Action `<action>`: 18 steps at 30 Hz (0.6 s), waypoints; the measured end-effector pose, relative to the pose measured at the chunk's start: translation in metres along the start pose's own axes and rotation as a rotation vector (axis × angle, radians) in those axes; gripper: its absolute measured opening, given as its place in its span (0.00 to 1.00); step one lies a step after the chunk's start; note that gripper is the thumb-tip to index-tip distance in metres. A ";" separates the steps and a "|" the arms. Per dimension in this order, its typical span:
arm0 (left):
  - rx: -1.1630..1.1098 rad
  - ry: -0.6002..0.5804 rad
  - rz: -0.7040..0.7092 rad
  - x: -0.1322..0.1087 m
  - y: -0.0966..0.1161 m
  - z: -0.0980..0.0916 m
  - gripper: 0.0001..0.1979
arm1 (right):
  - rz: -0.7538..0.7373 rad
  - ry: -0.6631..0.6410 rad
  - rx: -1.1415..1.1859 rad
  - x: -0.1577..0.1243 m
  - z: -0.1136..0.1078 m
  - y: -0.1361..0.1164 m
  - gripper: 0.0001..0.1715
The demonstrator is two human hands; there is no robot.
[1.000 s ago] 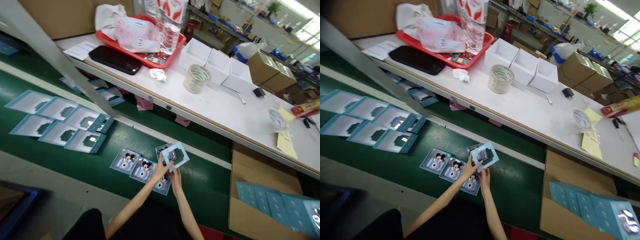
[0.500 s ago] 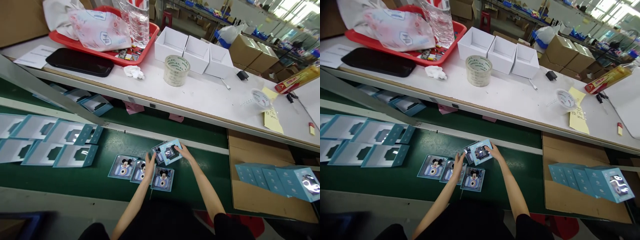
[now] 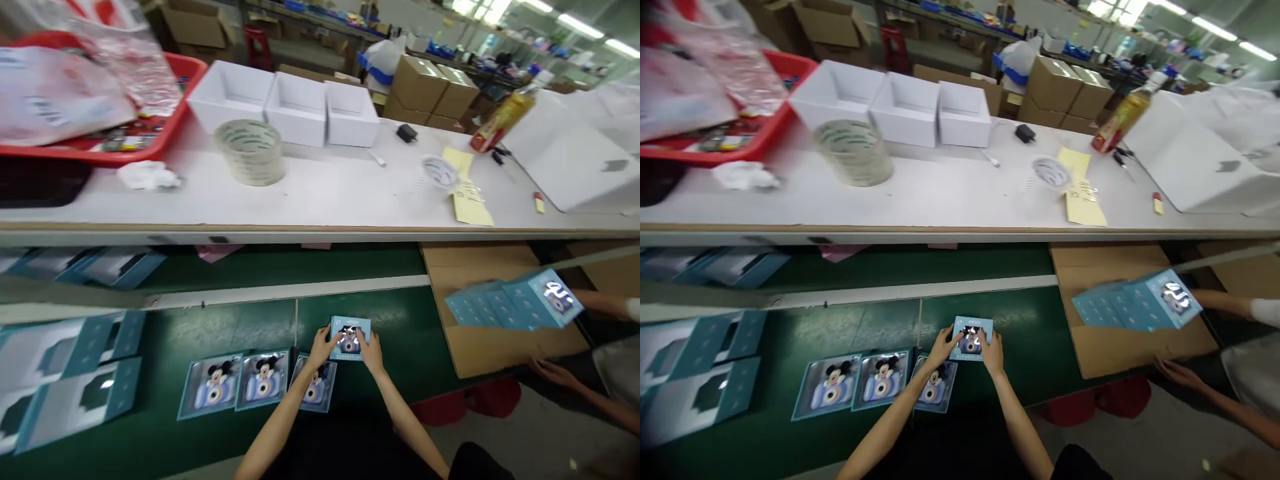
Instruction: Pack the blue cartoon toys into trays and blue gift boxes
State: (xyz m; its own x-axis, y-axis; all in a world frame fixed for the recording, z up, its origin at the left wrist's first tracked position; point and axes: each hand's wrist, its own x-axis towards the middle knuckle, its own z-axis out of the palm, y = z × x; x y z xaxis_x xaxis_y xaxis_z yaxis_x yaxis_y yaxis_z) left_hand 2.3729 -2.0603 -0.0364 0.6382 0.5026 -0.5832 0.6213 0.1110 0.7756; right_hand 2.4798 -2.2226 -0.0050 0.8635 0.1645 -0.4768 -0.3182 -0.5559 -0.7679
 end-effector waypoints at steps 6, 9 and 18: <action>0.267 0.033 -0.041 0.030 0.008 0.022 0.31 | -0.020 0.109 0.093 0.027 0.006 0.003 0.25; 0.027 0.014 0.059 0.031 0.023 0.046 0.29 | -0.048 0.000 0.302 0.030 -0.020 0.001 0.31; -0.082 -0.095 -0.165 -0.038 0.075 0.207 0.33 | 0.256 0.297 0.787 -0.017 -0.172 0.066 0.46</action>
State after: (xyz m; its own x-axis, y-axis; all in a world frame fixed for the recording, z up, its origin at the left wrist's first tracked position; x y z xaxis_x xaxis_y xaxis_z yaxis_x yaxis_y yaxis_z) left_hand 2.4892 -2.2489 -0.0064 0.5733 0.3895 -0.7209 0.6843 0.2563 0.6827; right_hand 2.5110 -2.4025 0.0260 0.7598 -0.1680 -0.6281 -0.5992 0.1941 -0.7767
